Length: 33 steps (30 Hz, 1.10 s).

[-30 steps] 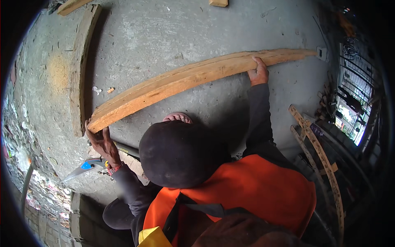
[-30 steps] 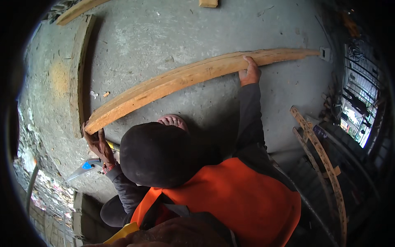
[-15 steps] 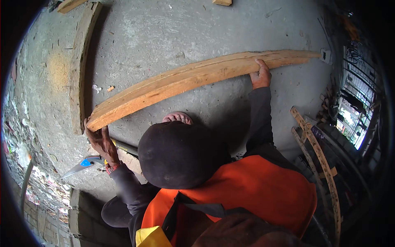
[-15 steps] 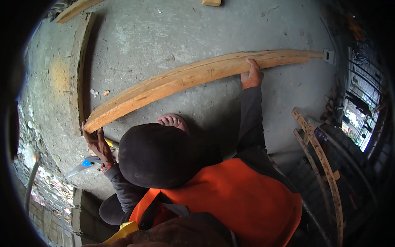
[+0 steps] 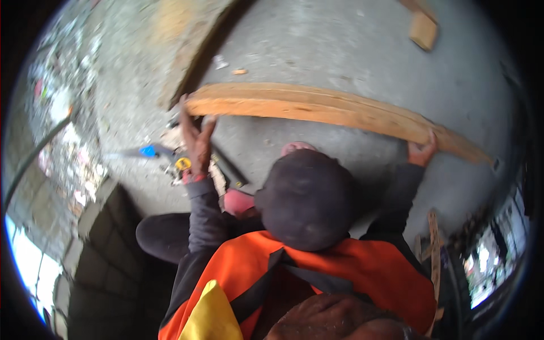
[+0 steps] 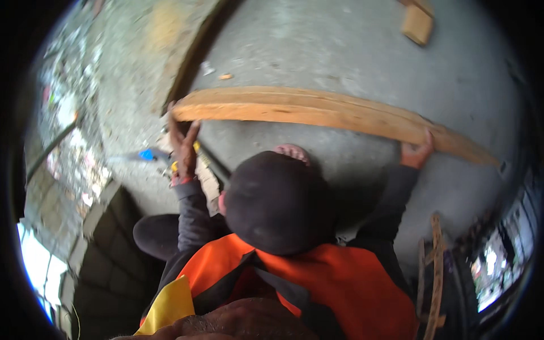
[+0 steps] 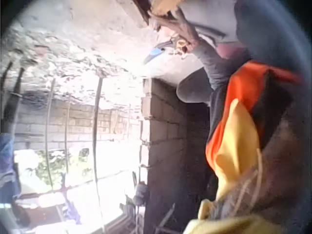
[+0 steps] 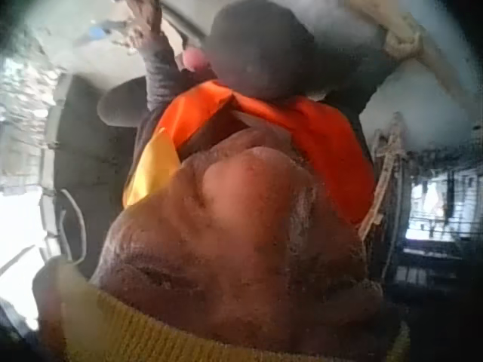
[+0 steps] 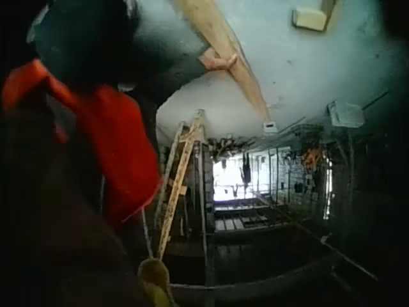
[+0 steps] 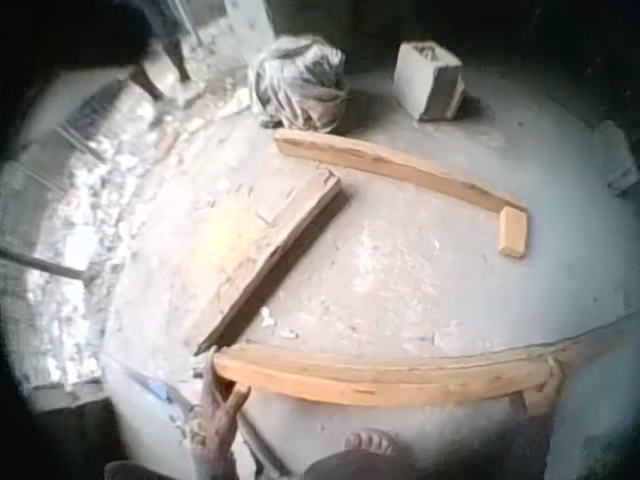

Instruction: The recorder is sawing a wooden plank and then hammering nails to join pieces of wood together.

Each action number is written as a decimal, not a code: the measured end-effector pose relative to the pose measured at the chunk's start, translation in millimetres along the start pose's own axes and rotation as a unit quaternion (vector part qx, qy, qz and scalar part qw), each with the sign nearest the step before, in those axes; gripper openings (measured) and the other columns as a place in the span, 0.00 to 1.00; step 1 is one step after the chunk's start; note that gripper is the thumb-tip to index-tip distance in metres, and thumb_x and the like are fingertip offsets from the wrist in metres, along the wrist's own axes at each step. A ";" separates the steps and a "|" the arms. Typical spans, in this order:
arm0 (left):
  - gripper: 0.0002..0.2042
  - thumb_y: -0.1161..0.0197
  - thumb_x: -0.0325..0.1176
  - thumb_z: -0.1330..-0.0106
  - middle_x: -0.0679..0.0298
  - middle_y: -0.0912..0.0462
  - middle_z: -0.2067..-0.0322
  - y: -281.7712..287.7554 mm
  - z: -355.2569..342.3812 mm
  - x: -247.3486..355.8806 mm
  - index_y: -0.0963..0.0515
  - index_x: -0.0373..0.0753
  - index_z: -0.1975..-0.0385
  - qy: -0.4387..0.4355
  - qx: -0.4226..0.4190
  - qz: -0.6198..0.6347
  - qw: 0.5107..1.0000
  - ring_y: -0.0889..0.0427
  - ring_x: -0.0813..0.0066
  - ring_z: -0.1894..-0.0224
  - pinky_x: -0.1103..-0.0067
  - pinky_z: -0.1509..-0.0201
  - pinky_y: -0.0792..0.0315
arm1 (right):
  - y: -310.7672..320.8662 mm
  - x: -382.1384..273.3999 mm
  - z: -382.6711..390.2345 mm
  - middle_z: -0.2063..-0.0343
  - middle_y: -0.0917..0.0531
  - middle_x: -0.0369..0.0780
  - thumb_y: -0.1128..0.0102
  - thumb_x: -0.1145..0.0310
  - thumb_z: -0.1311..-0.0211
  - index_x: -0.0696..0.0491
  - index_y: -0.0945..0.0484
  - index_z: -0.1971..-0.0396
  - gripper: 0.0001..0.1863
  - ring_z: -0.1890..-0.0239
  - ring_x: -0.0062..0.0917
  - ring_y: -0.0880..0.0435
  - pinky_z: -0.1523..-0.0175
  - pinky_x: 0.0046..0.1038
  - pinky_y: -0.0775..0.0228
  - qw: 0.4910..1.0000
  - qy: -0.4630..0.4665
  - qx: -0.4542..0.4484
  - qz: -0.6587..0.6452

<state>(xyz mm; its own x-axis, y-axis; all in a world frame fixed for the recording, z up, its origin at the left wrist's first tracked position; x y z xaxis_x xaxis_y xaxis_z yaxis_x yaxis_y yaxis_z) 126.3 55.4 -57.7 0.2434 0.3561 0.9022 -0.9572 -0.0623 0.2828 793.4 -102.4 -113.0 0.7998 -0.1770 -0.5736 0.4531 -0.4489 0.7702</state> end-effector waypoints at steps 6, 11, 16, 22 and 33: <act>0.28 0.40 0.42 0.23 0.54 0.24 0.39 6.8 -3.3 -24.7 0.36 0.30 0.30 0.013 0.086 0.074 0.993 0.26 0.68 0.37 0.74 0.32 0.35 | -1.1 39.3 3.5 0.42 0.22 0.49 0.24 0.80 0.55 0.62 0.28 0.40 0.38 0.40 0.34 0.22 0.35 0.37 0.27 0.992 -0.112 -0.047 0.023; 0.27 0.40 0.44 0.23 0.54 0.20 0.44 -2.7 -6.1 -32.2 0.31 0.30 0.34 0.014 0.119 0.051 0.992 0.23 0.67 0.42 0.75 0.35 0.32 | 10.1 18.8 -13.4 0.43 0.22 0.50 0.29 0.71 0.44 0.64 0.28 0.40 0.32 0.42 0.36 0.20 0.36 0.38 0.27 0.993 -0.061 -0.063 0.085; 0.28 0.39 0.45 0.24 0.52 0.19 0.45 9.6 -2.8 -32.9 0.31 0.31 0.34 0.004 0.138 0.036 0.990 0.22 0.67 0.43 0.75 0.36 0.32 | -27.3 -21.4 0.0 0.45 0.21 0.48 0.32 0.60 0.40 0.63 0.27 0.39 0.33 0.45 0.41 0.20 0.35 0.35 0.30 0.669 -0.574 0.144 -0.451; 0.33 0.37 0.48 0.26 0.47 0.26 0.37 9.0 2.1 -21.0 0.34 0.29 0.32 0.012 0.169 -0.043 0.985 0.27 0.61 0.34 0.70 0.32 0.33 | 1.0 -146.4 -15.1 0.42 0.21 0.48 0.36 0.59 0.32 0.61 0.26 0.38 0.29 0.45 0.38 0.20 0.39 0.34 0.30 0.964 -0.229 0.138 0.009; 0.23 0.34 0.29 0.38 0.45 0.26 0.55 29.1 93.2 -89.0 0.28 0.31 0.43 0.055 0.313 -0.245 0.916 0.27 0.44 0.50 0.57 0.43 0.33 | -194.5 -453.2 -21.7 0.41 0.21 0.49 0.23 0.66 0.45 0.60 0.27 0.37 0.36 0.36 0.42 0.24 0.30 0.38 0.34 0.900 0.250 -0.342 -0.101</act>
Point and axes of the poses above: each hand's wrist, its own z-axis away from the middle knuckle, its own y-axis out of the back of the hand, x = y × z, the point moved 7 cm from there along -z, towards the middle knuckle
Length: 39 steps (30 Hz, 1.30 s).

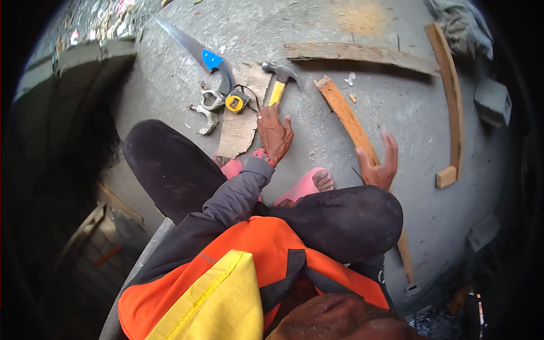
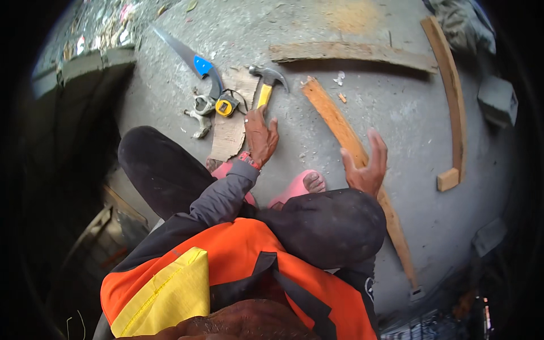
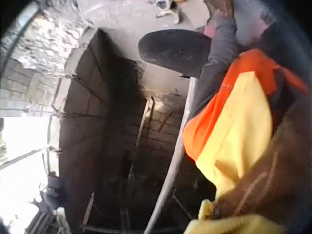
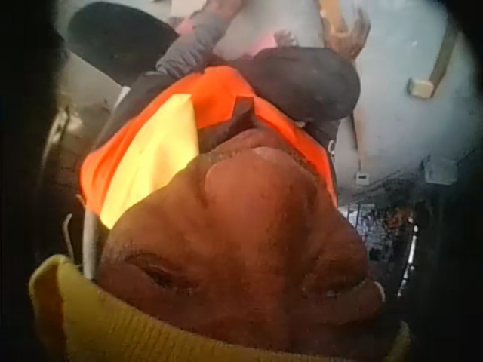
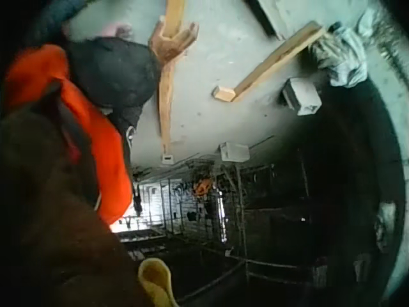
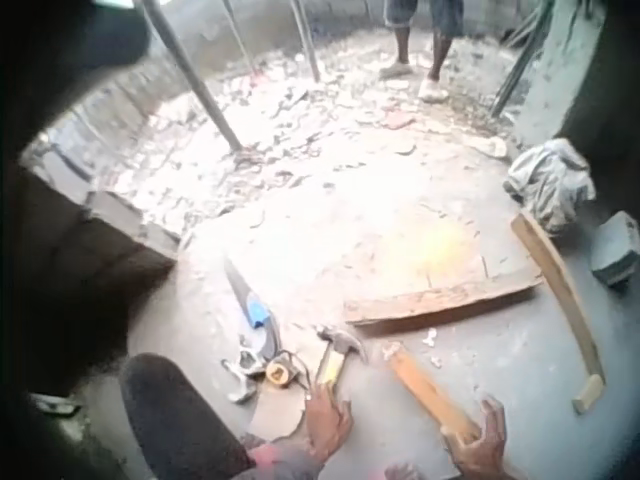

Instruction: The recorder is sawing a wooden plank and then hammering nails to join pieces of wood together.

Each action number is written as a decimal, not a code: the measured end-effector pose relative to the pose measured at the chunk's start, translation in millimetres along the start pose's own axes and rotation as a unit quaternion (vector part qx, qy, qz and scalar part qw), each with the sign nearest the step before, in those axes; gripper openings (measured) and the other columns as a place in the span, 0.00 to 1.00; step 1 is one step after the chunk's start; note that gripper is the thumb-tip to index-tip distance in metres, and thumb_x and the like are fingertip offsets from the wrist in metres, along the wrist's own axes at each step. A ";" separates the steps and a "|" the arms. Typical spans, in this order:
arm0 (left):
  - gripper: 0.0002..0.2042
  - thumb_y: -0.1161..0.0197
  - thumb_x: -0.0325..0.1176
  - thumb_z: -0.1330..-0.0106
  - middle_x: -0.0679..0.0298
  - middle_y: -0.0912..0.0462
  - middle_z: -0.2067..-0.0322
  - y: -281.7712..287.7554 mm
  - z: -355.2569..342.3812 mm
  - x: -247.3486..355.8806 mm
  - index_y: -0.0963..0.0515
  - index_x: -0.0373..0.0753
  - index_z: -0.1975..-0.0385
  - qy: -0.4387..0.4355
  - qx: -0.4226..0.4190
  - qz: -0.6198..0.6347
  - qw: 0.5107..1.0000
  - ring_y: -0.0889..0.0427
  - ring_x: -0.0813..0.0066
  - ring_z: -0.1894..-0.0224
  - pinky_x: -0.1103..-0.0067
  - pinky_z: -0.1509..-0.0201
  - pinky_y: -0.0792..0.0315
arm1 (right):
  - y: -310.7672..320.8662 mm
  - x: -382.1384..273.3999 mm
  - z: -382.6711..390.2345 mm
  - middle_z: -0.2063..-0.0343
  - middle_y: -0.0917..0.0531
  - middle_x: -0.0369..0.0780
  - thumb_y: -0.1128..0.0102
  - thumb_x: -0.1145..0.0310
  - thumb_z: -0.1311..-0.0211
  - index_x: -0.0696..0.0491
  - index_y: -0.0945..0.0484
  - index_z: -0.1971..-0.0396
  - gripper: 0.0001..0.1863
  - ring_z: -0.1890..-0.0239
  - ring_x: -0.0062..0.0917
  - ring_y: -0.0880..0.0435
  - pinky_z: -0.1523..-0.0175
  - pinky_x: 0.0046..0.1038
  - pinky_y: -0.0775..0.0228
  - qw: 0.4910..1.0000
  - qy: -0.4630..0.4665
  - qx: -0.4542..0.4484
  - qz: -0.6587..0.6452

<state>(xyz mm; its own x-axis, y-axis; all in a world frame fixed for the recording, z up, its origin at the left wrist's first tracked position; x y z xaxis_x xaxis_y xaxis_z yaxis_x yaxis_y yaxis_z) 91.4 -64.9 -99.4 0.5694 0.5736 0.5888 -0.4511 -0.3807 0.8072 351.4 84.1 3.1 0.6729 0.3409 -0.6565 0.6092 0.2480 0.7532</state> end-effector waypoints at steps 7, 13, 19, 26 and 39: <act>0.25 0.35 0.30 0.39 0.46 0.28 0.53 6.1 -9.0 -12.9 0.30 0.31 0.42 0.050 0.000 -0.001 0.999 0.28 0.46 0.48 0.58 0.45 0.32 | -74.2 -14.0 -35.7 0.47 0.18 0.52 0.25 0.62 0.46 0.54 0.28 0.38 0.35 0.42 0.49 0.20 0.38 0.41 0.28 0.977 -0.001 -0.165 0.139; 0.23 0.36 0.29 0.42 0.45 0.29 0.53 -3.2 -19.6 -45.3 0.31 0.31 0.46 0.074 -0.059 -0.015 0.995 0.28 0.45 0.48 0.59 0.45 0.32 | -85.9 -2.4 -35.1 0.60 0.13 0.52 0.28 0.61 0.44 0.50 0.24 0.48 0.25 0.57 0.52 0.14 0.53 0.45 0.23 0.968 -0.060 -0.162 0.181; 0.18 0.38 0.28 0.42 0.45 0.26 0.57 10.6 -29.0 -45.9 0.29 0.32 0.52 0.112 -0.021 0.054 0.992 0.25 0.43 0.52 0.57 0.49 0.30 | -89.0 -5.2 -34.7 0.63 0.13 0.49 0.28 0.61 0.45 0.49 0.23 0.50 0.23 0.61 0.50 0.13 0.55 0.45 0.22 0.964 -0.065 -0.147 0.210; 0.15 0.42 0.43 0.25 0.59 0.24 0.77 50.1 -60.7 6.7 0.24 0.35 0.59 0.132 -0.157 0.319 0.925 0.24 0.66 0.75 0.69 0.69 0.30 | -81.6 -1.9 -32.2 0.66 0.13 0.50 0.28 0.61 0.45 0.49 0.23 0.50 0.24 0.63 0.49 0.13 0.57 0.44 0.21 0.968 -0.057 -0.125 0.209; 0.21 0.52 0.48 0.19 0.46 0.30 0.81 17.9 -51.3 20.5 0.32 0.33 0.64 0.130 -0.222 0.291 0.922 0.29 0.51 0.79 0.61 0.72 0.34 | -81.7 3.3 -28.5 0.65 0.12 0.48 0.31 0.62 0.45 0.48 0.23 0.50 0.21 0.64 0.49 0.12 0.58 0.46 0.20 0.971 -0.053 -0.125 0.199</act>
Point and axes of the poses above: each hand's wrist, its own z-axis away from the middle knuckle, its own y-axis out of the back of the hand, x = y × z, the point moved 7 cm from there along -z, towards the middle knuckle
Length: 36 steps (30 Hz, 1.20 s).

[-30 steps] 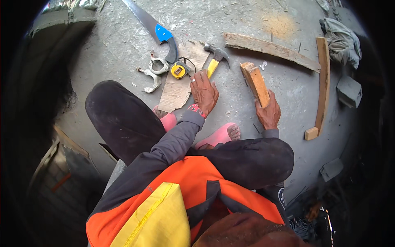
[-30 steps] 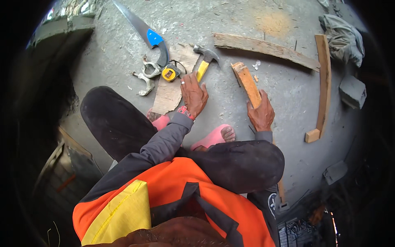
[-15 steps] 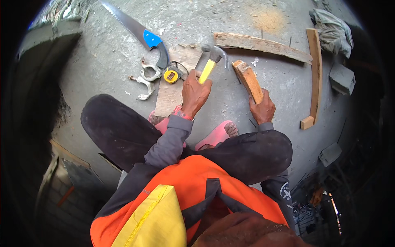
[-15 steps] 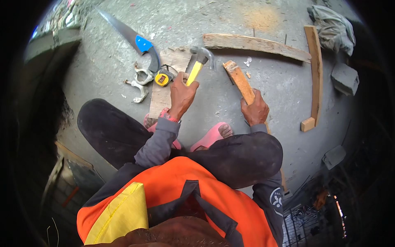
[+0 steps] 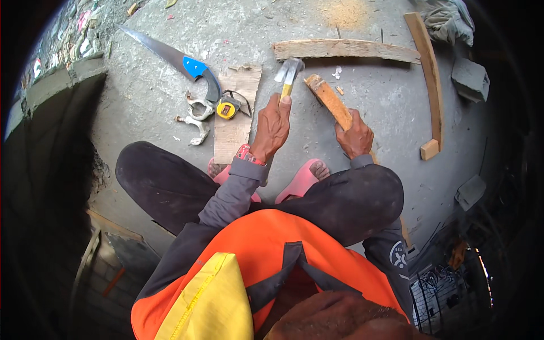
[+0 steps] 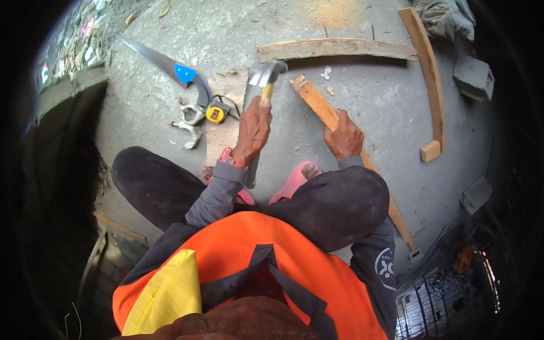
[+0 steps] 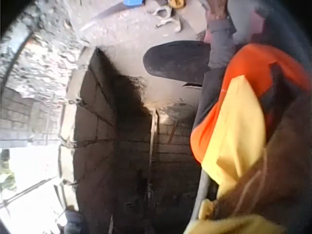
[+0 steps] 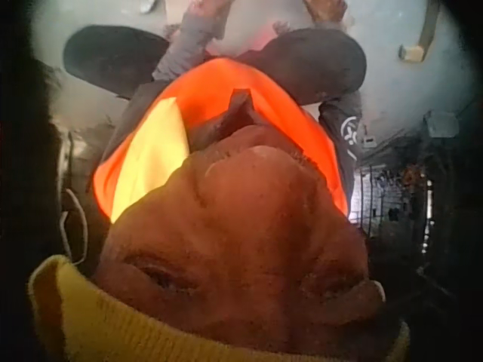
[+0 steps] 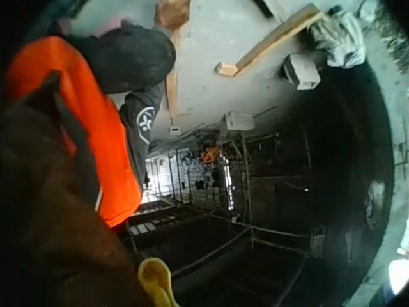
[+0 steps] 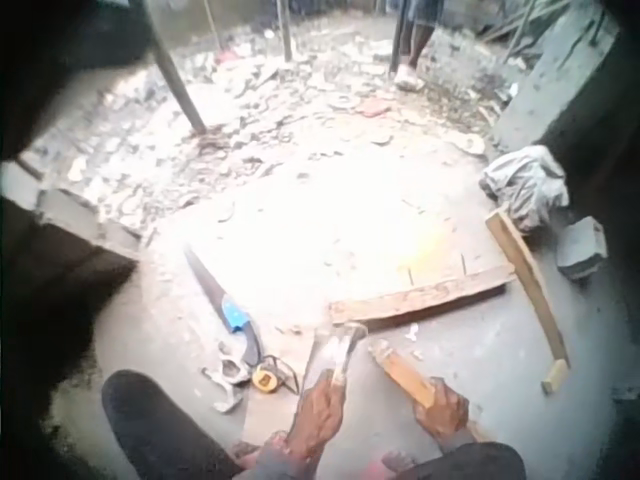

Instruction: The recorder is sawing a wooden plank and then hammering nails to join pieces of wood together.

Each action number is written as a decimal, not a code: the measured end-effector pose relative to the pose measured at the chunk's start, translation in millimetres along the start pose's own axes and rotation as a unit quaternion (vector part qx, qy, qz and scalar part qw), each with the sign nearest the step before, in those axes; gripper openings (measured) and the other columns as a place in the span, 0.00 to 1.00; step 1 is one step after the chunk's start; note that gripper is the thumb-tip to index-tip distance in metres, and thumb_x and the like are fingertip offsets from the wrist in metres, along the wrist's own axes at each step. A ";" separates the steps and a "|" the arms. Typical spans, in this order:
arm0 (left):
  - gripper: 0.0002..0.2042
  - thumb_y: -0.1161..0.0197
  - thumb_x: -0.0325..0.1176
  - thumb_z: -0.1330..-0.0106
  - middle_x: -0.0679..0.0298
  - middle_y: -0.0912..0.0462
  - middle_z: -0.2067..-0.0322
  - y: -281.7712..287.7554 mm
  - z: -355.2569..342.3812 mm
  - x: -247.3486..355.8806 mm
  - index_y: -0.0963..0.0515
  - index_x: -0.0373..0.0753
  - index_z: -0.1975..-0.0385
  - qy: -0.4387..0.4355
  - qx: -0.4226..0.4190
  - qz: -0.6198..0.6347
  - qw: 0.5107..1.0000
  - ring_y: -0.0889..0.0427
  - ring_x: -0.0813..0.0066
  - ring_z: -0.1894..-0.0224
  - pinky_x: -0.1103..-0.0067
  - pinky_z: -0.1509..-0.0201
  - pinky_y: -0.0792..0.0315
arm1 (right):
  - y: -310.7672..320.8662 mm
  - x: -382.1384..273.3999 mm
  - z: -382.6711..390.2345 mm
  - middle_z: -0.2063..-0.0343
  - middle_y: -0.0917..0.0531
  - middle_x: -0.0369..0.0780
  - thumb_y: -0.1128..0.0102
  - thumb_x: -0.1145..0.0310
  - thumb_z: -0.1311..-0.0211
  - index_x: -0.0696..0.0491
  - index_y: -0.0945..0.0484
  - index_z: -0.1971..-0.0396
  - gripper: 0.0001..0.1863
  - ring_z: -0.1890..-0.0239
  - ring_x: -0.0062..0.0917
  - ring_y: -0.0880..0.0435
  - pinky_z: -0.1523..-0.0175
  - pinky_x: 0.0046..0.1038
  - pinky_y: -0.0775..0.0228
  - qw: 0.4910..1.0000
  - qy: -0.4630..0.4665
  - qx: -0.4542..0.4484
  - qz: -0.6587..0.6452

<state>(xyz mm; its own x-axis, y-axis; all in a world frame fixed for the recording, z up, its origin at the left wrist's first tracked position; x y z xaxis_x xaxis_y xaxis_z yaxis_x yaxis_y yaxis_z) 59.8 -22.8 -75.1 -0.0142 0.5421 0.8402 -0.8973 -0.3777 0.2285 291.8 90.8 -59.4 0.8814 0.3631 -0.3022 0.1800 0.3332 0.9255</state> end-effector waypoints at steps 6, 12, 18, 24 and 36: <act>0.25 0.55 0.58 0.20 0.73 0.34 0.81 8.2 6.9 -6.4 0.30 0.39 0.63 0.041 -0.006 0.161 0.986 0.36 0.85 0.86 0.82 0.84 0.39 | -1.1 -3.4 -1.8 0.65 0.13 0.50 0.30 0.62 0.45 0.49 0.23 0.50 0.22 0.64 0.51 0.13 0.58 0.45 0.21 1.000 -0.005 -0.006 -0.001; 0.27 0.55 0.60 0.22 0.71 0.32 0.80 10.4 8.5 -3.9 0.28 0.37 0.60 0.156 -0.047 0.274 0.948 0.34 0.82 0.87 0.80 0.85 0.37 | 0.5 -3.0 -2.2 0.65 0.12 0.50 0.30 0.62 0.45 0.48 0.23 0.49 0.23 0.64 0.50 0.13 0.58 0.45 0.21 1.000 0.002 -0.012 -0.005; 0.27 0.56 0.59 0.22 0.68 0.30 0.80 -17.9 -10.6 -32.2 0.28 0.36 0.60 0.222 -0.107 0.258 0.934 0.33 0.79 0.87 0.78 0.85 0.35 | 0.7 -3.9 -4.4 0.66 0.12 0.50 0.30 0.63 0.46 0.48 0.23 0.49 0.23 0.65 0.50 0.12 0.59 0.45 0.20 1.000 0.007 -0.013 -0.001; 0.26 0.56 0.57 0.21 0.68 0.31 0.80 -21.2 -9.1 -34.1 0.28 0.36 0.61 0.214 -0.084 0.282 0.931 0.33 0.78 0.87 0.77 0.85 0.35 | 0.2 -5.9 -2.4 0.65 0.13 0.50 0.30 0.63 0.45 0.49 0.23 0.49 0.22 0.64 0.50 0.12 0.58 0.45 0.20 1.000 0.006 -0.013 0.003; 0.25 0.57 0.56 0.21 0.69 0.33 0.82 -19.4 -4.9 -35.5 0.29 0.36 0.62 0.230 -0.073 0.303 0.922 0.35 0.78 0.88 0.76 0.86 0.37 | -0.6 -6.0 -2.4 0.65 0.12 0.49 0.29 0.61 0.46 0.49 0.23 0.51 0.22 0.62 0.49 0.12 0.56 0.46 0.21 1.000 -0.004 -0.011 0.007</act>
Point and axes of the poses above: each hand's wrist, its own z-axis away from the middle knuckle, its own y-axis out of the back of the hand, x = y × z, the point moved 7 cm from there along -z, towards the middle knuckle
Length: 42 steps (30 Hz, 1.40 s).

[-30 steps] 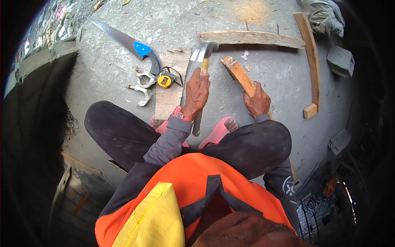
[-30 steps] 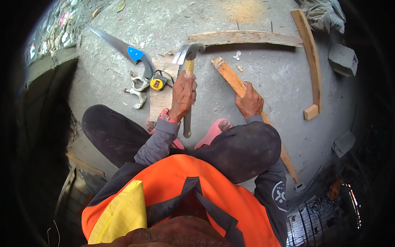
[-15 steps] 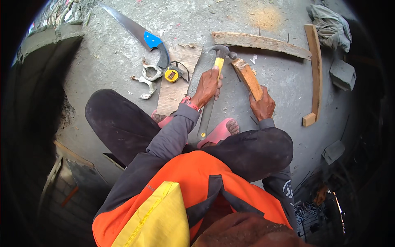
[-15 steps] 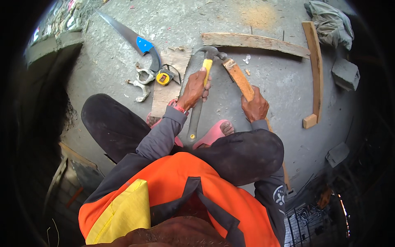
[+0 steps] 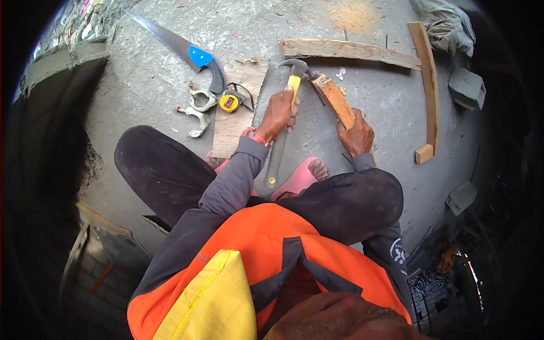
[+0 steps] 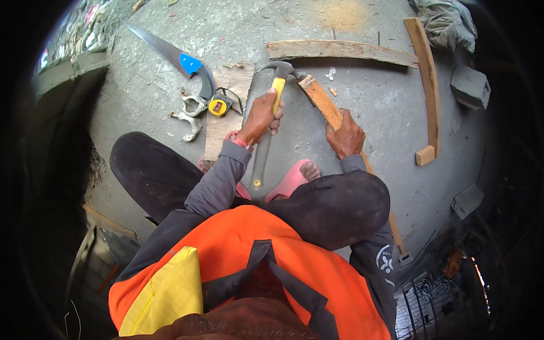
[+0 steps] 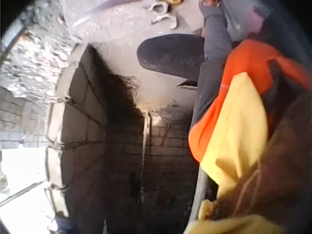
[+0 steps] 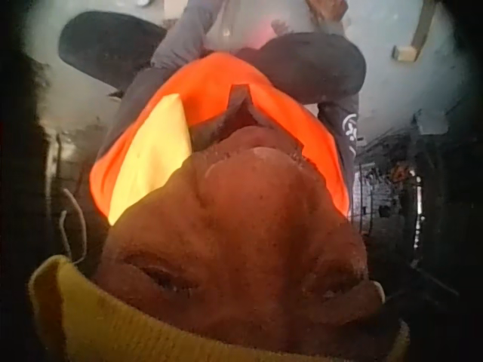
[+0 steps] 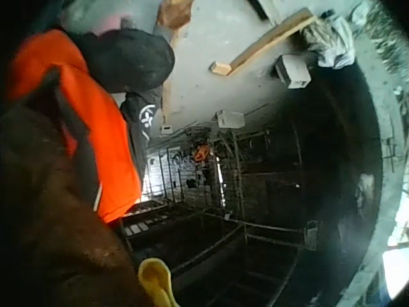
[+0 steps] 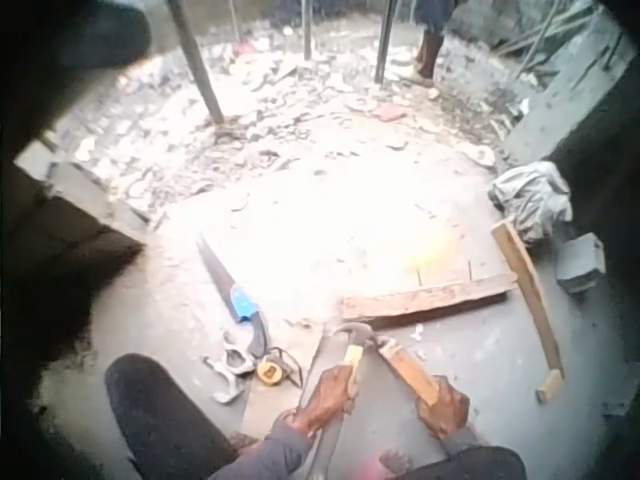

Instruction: The recorder is sawing a wooden plank and then hammering nails to join pieces of wood together.

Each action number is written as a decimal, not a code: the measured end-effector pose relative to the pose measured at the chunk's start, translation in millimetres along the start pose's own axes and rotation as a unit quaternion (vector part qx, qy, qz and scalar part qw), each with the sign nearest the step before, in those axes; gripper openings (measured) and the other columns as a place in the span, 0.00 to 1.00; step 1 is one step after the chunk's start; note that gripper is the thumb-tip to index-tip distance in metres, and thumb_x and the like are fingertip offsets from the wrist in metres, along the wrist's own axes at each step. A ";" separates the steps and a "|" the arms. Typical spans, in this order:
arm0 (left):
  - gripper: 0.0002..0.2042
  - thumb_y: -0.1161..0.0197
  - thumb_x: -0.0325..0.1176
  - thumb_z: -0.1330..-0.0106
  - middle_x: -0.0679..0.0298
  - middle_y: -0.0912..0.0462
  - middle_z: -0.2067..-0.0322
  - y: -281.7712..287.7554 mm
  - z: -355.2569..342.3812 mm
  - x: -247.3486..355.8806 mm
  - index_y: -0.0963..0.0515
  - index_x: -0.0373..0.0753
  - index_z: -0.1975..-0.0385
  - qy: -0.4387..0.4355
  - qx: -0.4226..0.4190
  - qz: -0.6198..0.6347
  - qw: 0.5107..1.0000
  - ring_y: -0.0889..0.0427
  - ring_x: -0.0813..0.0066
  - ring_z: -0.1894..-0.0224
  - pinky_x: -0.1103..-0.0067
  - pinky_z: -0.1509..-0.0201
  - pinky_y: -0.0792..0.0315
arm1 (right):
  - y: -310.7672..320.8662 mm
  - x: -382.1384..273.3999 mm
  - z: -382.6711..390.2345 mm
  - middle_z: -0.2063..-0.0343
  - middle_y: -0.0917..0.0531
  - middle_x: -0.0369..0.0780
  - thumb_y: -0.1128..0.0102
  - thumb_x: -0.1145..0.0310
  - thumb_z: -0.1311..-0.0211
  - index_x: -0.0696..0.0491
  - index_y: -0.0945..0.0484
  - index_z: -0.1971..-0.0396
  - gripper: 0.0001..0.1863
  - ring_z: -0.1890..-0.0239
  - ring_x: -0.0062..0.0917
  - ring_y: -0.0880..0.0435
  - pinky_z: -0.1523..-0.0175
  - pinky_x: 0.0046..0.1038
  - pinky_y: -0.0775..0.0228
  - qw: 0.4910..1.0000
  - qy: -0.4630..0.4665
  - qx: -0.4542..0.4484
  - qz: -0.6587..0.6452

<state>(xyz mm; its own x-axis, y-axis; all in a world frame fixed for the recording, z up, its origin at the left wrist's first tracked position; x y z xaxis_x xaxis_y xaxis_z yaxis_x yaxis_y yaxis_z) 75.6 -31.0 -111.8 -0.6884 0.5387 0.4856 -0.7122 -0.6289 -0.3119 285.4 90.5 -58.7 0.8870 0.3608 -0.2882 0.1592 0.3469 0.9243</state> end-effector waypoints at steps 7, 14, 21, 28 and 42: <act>0.23 0.51 0.56 0.22 0.71 0.32 0.81 -6.4 17.8 13.8 0.29 0.38 0.62 -0.036 0.001 -0.066 0.997 0.36 0.82 0.87 0.79 0.85 0.37 | 4.8 8.3 0.5 0.63 0.13 0.49 0.30 0.61 0.46 0.49 0.24 0.49 0.23 0.62 0.49 0.13 0.55 0.45 0.20 0.999 -0.027 0.015 -0.015; 0.18 0.34 0.48 0.28 0.69 0.26 0.79 -33.7 17.0 56.6 0.22 0.36 0.56 -0.234 0.057 -0.247 0.939 0.32 0.82 0.88 0.81 0.84 0.36 | 3.6 13.3 2.1 0.62 0.13 0.49 0.33 0.65 0.48 0.49 0.24 0.48 0.24 0.60 0.48 0.13 0.54 0.46 0.21 0.998 -0.019 -0.020 -0.051; 0.20 0.26 0.49 0.38 0.66 0.22 0.79 -63.5 -28.5 56.0 0.20 0.36 0.63 -0.234 0.080 -0.316 0.916 0.30 0.77 0.87 0.76 0.83 0.36 | -5.8 20.3 5.9 0.64 0.14 0.52 0.39 0.68 0.49 0.57 0.24 0.56 0.19 0.63 0.50 0.14 0.55 0.46 0.21 0.991 0.017 -0.005 -0.132; 0.14 0.31 0.44 0.32 0.73 0.24 0.77 -98.2 -16.8 42.7 0.22 0.40 0.62 -0.243 0.020 -0.211 0.947 0.39 0.89 0.87 0.86 0.85 0.43 | -10.3 17.1 13.9 0.64 0.16 0.43 0.40 0.65 0.46 0.53 0.25 0.55 0.18 0.63 0.39 0.13 0.60 0.40 0.23 0.995 0.015 0.085 -0.045; 0.27 0.32 0.53 0.33 0.59 0.19 0.67 -103.5 -11.0 39.3 0.25 0.31 0.53 -0.316 0.027 -0.296 0.901 0.32 0.78 0.84 0.80 0.83 0.39 | 34.6 89.3 89.2 0.39 0.25 0.44 0.25 0.42 0.54 0.52 0.33 0.32 0.50 0.33 0.39 0.30 0.26 0.51 0.48 0.974 0.001 0.170 -0.153</act>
<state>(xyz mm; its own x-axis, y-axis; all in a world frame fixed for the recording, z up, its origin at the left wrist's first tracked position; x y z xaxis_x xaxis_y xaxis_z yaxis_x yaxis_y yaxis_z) 120.8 61.4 -69.4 0.0378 0.3725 0.9273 -0.9092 -0.3722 0.1866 408.7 57.5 -30.2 0.7748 0.2878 -0.5629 0.5500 0.1323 0.8246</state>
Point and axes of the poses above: each hand's wrist, its own z-axis away from the middle knuckle, its own y-axis out of the back of the hand, x = y × z, the point moved 7 cm from there along -z, towards the middle knuckle
